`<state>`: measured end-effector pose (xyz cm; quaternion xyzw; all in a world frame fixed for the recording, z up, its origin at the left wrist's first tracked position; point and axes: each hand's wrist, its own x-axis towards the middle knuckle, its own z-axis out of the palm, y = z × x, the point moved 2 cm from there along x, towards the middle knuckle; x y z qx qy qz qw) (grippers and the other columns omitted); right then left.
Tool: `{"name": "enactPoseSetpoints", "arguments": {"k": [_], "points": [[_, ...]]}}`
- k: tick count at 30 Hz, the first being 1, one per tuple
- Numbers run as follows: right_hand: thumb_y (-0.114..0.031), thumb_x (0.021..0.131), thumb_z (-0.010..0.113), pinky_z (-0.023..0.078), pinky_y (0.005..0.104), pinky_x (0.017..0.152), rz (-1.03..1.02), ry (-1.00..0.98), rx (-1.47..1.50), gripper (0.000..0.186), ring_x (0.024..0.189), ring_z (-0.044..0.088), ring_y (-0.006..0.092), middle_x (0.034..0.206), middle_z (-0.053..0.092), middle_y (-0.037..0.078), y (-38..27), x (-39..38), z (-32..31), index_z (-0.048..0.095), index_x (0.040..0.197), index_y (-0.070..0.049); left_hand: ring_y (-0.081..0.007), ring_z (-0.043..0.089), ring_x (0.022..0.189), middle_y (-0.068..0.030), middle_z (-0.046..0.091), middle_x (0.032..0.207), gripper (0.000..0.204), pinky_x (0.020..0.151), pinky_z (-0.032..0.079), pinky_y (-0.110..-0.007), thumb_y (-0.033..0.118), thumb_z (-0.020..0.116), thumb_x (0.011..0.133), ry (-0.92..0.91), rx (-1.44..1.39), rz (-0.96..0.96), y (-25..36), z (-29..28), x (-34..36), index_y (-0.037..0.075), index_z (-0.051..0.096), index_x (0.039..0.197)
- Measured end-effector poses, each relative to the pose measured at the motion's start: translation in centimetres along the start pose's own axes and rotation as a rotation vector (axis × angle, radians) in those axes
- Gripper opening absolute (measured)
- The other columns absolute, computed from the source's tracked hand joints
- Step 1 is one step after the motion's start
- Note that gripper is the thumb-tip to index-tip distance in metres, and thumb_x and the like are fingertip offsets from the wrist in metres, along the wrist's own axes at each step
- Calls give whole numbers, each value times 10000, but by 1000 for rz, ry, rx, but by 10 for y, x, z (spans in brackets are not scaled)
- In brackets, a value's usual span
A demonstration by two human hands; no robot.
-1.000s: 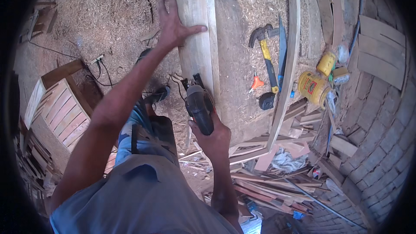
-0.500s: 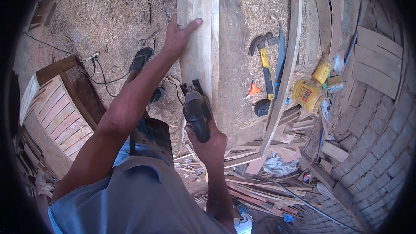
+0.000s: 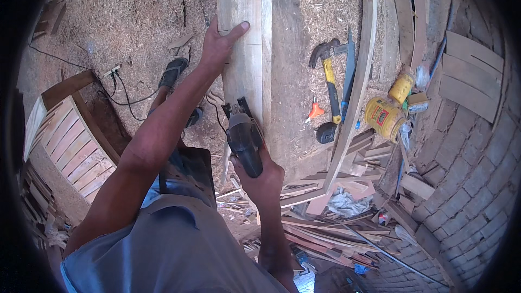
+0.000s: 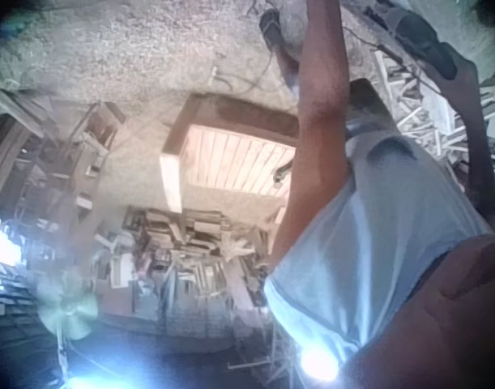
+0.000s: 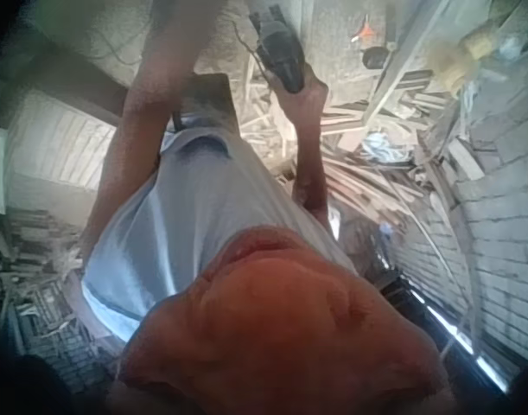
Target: The person cuts along marked lines and curves on wooden boards using an electric jigsaw, repositioning the wood to make cuts on different pieces.
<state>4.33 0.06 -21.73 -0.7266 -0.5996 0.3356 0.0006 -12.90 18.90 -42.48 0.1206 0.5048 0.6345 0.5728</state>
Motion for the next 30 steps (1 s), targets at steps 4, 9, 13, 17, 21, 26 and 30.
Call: {"name": "enactPoseSetpoints", "arguments": {"k": [4,9,13,17,21,26,30], "points": [[-260,846,918,587,357,698,5,12,22,363,696,761,199,801,775,125,1,0,2,739,1030,-4,-265,735,1061,-219,716,1232,692,946,587,-389,291,870,893,22,29,-21,1,0,-1,-50,544,1398],[-259,848,919,583,359,689,13,16,44,364,682,752,194,790,768,121,-3,-1,3,732,1025,-1,-268,734,1067,-216,714,1238,707,953,585,-390,283,869,892,31,58,-28,5,1,-2,-49,535,1419],[-240,853,915,579,350,681,6,33,76,357,687,752,189,792,767,124,-5,-1,6,729,1033,4,-273,734,1071,-217,710,1249,708,952,586,-391,273,864,896,27,58,-29,5,1,-2,-49,526,1429],[-217,856,913,578,339,682,27,43,147,343,703,748,166,804,773,117,-7,-2,10,733,1041,8,-267,735,1069,-216,705,1261,698,938,597,-390,240,856,905,17,22,-53,11,3,-5,-46,514,1442],[-208,856,915,579,334,683,28,53,145,338,707,744,155,814,779,109,-8,-3,11,737,1044,9,-261,738,1059,-210,707,1258,682,924,607,-389,212,849,911,8,-1,-54,15,7,-7,-43,508,1444],[-207,868,909,580,335,677,29,74,198,324,709,751,158,814,781,108,-15,-4,16,740,1041,8,-260,746,1043,-207,720,1238,673,915,609,-386,247,857,913,18,20,-41,13,3,-6,-48,535,1425],[-195,871,904,585,334,676,53,88,212,311,714,758,159,814,783,104,-19,-5,19,740,1039,10,-263,741,1061,-206,714,1249,682,922,606,-381,232,851,911,-6,28,-54,12,3,-4,-47,519,1436]]}}
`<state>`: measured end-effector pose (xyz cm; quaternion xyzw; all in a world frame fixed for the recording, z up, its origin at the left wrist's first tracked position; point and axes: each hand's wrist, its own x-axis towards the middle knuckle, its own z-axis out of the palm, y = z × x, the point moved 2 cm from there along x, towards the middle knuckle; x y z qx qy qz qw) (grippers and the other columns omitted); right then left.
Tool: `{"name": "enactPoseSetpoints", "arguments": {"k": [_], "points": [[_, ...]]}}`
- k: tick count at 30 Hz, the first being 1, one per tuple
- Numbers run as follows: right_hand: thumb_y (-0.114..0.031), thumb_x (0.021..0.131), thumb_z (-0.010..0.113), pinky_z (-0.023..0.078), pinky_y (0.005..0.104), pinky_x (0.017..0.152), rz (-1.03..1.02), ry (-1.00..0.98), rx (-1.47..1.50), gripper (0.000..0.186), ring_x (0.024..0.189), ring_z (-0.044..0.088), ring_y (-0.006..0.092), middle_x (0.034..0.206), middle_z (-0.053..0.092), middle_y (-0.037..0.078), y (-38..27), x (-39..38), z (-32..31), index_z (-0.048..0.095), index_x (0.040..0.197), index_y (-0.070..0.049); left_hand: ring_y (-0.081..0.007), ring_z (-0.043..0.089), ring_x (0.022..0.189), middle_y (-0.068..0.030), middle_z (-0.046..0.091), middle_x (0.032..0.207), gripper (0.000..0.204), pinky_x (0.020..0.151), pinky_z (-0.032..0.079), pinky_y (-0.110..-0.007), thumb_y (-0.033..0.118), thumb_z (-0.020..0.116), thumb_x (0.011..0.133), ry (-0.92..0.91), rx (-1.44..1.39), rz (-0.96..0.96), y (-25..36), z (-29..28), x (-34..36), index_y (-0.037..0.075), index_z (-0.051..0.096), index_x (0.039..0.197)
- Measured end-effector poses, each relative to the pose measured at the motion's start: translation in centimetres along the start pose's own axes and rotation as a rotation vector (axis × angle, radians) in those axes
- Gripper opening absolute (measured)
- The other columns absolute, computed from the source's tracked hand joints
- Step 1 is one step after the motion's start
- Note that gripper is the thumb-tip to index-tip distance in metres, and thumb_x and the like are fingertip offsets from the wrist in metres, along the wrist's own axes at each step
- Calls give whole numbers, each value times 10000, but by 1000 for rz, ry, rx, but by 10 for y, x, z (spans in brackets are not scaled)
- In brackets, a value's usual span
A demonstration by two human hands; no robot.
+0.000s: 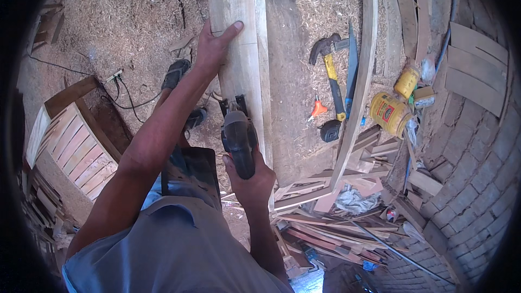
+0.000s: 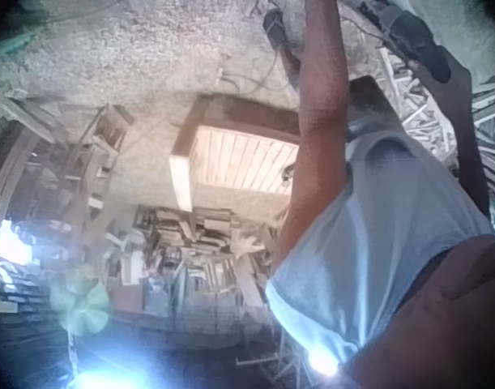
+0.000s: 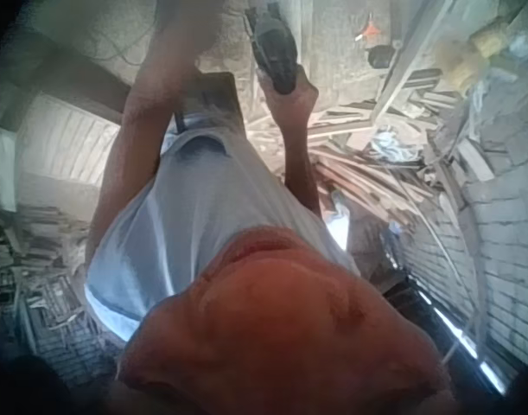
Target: The person cuts along marked lines and curves on wooden boards using an electric jigsaw, repositioning the wood to make cuts on different pieces.
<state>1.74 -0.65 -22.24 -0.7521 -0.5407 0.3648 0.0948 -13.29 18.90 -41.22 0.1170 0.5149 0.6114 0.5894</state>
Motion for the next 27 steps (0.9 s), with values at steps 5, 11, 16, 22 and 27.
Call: {"name": "enactPoseSetpoints", "arguments": {"k": [5,11,16,22,27], "points": [[-217,870,905,622,356,771,130,-46,9,525,847,819,232,921,814,144,4,-3,4,694,1279,36,-264,741,1060,-206,719,1245,668,929,602,-382,236,849,913,9,26,-7,6,1,-3,-44,531,1431],[-231,859,913,618,362,787,134,-5,3,499,845,815,238,918,813,138,-4,-5,9,712,1237,27,-256,740,1053,-194,731,1226,620,919,597,-378,229,837,925,9,20,-19,7,1,-3,-42,558,1407],[-239,861,913,621,369,794,138,26,29,486,850,817,254,944,819,131,-8,-8,15,719,1220,24,-251,740,1043,-187,737,1215,600,914,593,-370,236,838,927,-4,28,13,0,-2,2,-39,572,1389],[-263,865,911,622,378,802,161,37,46,618,876,817,278,954,816,146,-8,-8,20,660,1316,75,-252,744,1028,-193,739,1196,586,904,597,-368,241,839,930,-35,19,-2,-2,1,2,-45,577,1370],[-223,849,923,597,345,723,121,117,51,373,772,785,191,862,793,130,-8,-9,24,724,1062,10,-249,745,1027,-190,736,1204,599,906,599,-365,245,852,924,-17,-3,4,-1,0,3,-42,576,1372]]}}
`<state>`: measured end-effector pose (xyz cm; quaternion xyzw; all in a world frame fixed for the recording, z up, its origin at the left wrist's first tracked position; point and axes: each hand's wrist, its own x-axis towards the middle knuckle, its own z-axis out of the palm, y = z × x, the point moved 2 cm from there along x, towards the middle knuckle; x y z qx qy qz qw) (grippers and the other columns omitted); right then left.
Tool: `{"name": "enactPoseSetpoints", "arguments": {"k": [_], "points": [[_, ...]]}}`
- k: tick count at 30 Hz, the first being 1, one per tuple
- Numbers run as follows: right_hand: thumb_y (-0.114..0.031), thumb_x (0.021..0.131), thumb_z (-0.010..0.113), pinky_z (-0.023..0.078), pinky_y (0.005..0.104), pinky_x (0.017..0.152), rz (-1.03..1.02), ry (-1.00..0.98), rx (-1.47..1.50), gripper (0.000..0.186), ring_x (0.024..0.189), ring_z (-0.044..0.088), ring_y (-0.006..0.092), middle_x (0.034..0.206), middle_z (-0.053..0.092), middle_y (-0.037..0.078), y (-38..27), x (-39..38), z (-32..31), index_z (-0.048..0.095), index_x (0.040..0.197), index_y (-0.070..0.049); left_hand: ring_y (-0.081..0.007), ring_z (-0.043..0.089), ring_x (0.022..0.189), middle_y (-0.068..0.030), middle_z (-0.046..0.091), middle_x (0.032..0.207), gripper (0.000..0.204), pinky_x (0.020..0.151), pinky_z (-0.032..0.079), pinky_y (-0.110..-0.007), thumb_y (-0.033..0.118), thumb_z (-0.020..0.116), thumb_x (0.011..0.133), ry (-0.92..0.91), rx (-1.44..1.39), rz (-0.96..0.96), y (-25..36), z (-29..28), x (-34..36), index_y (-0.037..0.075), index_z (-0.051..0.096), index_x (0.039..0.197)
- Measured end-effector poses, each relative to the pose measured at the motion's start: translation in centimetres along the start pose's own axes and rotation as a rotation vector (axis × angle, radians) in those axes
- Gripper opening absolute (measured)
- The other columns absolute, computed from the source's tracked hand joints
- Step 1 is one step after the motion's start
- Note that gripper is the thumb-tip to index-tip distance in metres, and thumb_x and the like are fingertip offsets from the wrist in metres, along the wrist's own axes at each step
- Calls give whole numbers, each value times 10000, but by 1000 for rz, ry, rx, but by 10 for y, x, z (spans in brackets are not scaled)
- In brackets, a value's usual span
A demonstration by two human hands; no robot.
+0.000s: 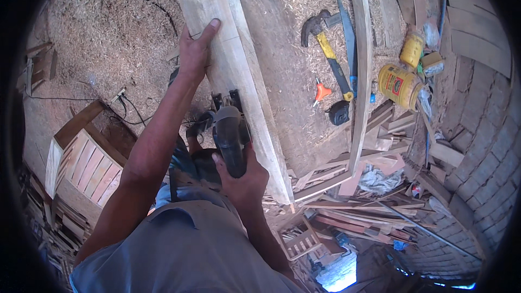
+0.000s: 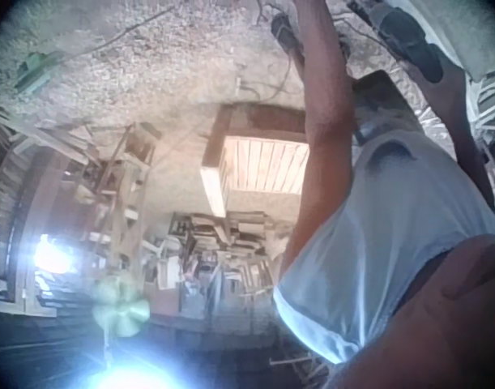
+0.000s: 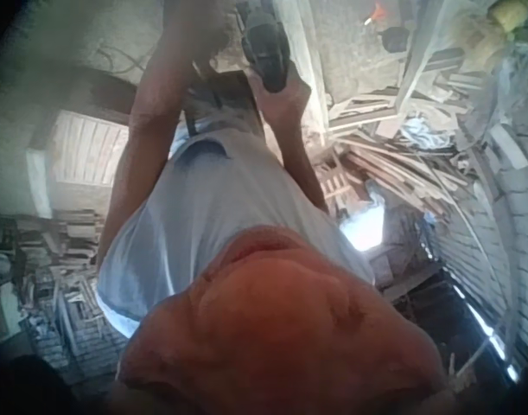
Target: The person cuts along marked lines and curves on wooden boards using an electric jigsaw, repositioning the wood to make cuts on different pieces.
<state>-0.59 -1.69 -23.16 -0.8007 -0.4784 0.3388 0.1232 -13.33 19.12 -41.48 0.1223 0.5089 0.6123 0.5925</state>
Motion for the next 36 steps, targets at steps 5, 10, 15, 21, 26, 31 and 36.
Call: {"name": "enactPoseSetpoints", "arguments": {"k": [5,10,15,21,26,31,36], "points": [[-225,850,924,607,358,739,-14,-16,43,395,787,797,209,875,798,139,-4,2,-1,721,1086,18,-254,738,1049,-193,723,1236,624,914,598,-370,242,852,924,-10,-7,-8,-4,-2,3,-43,555,1393],[-221,856,920,612,364,745,5,-33,14,393,811,808,225,886,804,143,-7,4,-2,718,1091,21,-260,730,1069,-196,714,1250,654,920,597,-374,247,849,925,-15,3,-17,-5,-3,3,-42,534,1420],[-219,857,919,612,361,748,-19,-28,31,391,815,809,226,893,807,142,-8,5,-2,720,1096,19,-256,730,1071,-189,714,1247,643,931,589,-369,248,844,927,-7,23,5,-6,-4,4,-46,542,1413],[-214,854,921,613,354,755,-44,-17,36,402,824,810,227,904,805,146,-4,7,-2,718,1105,26,-249,728,1078,-184,717,1249,616,940,584,-364,237,834,938,-11,3,4,-2,1,1,-35,552,1414],[-204,858,917,621,339,790,10,-120,-69,442,852,814,218,940,815,139,-8,11,-7,710,1164,39,-246,729,1075,-184,717,1252,609,936,585,-362,240,834,940,-10,3,17,-4,-1,3,-36,559,1408],[-287,835,928,614,389,748,-34,-113,-68,488,804,792,293,892,778,163,-3,15,-10,668,1112,20,-246,734,1061,-188,721,1241,624,923,587,-356,252,844,931,14,16,25,-8,-3,4,-42,561,1403],[-201,852,919,629,339,817,-44,-159,-137,530,882,817,209,958,821,131,-2,18,-13,685,1254,54,-252,742,1033,-196,731,1211,640,900,595,-358,266,858,917,-6,16,-10,-6,-3,3,-50,561,1387]]}}
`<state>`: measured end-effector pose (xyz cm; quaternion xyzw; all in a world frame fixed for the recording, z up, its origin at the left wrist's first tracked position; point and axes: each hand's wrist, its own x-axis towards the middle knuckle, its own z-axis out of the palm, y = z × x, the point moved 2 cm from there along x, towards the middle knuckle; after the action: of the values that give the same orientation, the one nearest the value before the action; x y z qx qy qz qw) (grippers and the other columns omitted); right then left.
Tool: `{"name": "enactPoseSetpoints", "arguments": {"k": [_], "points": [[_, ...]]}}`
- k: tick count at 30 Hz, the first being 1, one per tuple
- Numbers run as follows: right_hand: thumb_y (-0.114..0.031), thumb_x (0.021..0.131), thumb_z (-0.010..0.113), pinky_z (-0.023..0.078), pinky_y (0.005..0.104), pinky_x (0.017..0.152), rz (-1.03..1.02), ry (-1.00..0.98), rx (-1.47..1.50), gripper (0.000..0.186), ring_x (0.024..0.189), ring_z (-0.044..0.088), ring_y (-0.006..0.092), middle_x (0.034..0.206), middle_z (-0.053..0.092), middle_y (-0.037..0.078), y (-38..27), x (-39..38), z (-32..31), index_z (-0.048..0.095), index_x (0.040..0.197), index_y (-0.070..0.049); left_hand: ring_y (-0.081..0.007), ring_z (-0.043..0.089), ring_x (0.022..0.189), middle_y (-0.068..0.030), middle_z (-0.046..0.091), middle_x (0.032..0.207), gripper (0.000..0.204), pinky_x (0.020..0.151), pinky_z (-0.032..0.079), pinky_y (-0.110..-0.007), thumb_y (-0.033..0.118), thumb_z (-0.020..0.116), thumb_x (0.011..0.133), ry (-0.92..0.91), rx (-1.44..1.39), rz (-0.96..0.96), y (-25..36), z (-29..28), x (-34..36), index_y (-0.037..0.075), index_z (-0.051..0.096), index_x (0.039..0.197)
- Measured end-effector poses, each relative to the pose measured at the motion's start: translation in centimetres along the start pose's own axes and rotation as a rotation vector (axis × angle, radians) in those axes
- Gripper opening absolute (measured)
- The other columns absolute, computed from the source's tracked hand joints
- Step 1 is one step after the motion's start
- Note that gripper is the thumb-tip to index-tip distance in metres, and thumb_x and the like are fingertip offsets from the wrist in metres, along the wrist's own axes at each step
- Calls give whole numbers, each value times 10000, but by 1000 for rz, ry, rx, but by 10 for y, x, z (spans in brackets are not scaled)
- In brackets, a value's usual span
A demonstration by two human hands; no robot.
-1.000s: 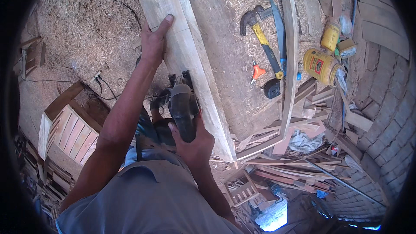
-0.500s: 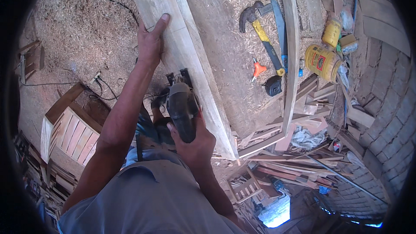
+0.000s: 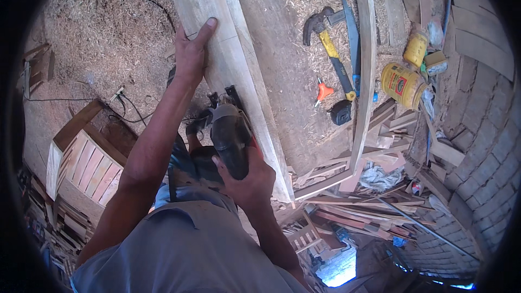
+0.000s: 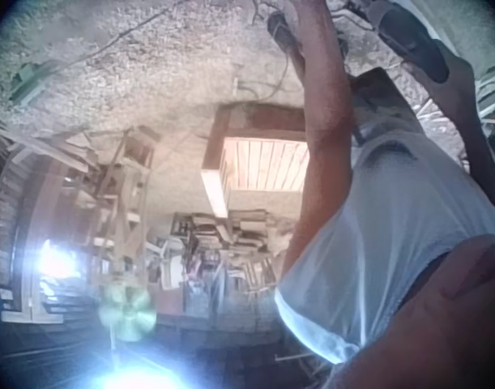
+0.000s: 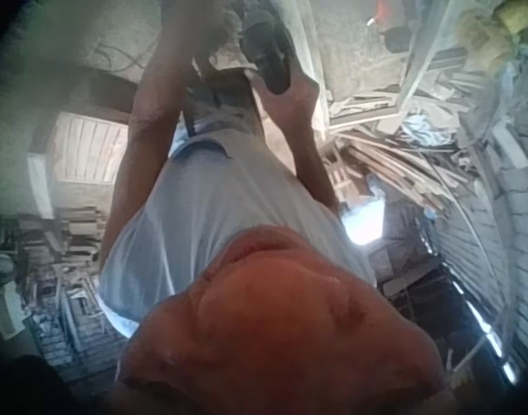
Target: The person cuts along marked lines and curves on wooden boards using an electric jigsaw, repositioning the wood to make cuts on different pieces.
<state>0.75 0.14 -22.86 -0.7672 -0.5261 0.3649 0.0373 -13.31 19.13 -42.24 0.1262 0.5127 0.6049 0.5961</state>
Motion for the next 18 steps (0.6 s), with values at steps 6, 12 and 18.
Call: {"name": "enactPoseSetpoints", "arguments": {"k": [6,12,18], "points": [[-216,842,926,629,349,808,-60,-7,-37,532,865,817,218,941,818,138,-1,5,-5,693,1242,45,-254,743,1026,-197,732,1205,645,909,598,-363,272,856,918,20,-12,-18,6,2,-5,-52,550,1383],[-250,829,932,622,362,753,-104,-3,-63,472,818,815,241,885,802,149,-5,11,-14,719,1154,17,-261,742,1036,-210,726,1222,644,935,593,-374,259,851,917,19,7,-27,5,2,-3,-53,544,1390],[-240,819,940,618,352,727,-108,-33,-116,453,782,809,221,844,794,130,-2,15,-17,723,1132,7,-266,742,1034,-214,722,1223,663,925,598,-379,253,846,917,22,19,-49,17,6,-10,-62,530,1407]]}}
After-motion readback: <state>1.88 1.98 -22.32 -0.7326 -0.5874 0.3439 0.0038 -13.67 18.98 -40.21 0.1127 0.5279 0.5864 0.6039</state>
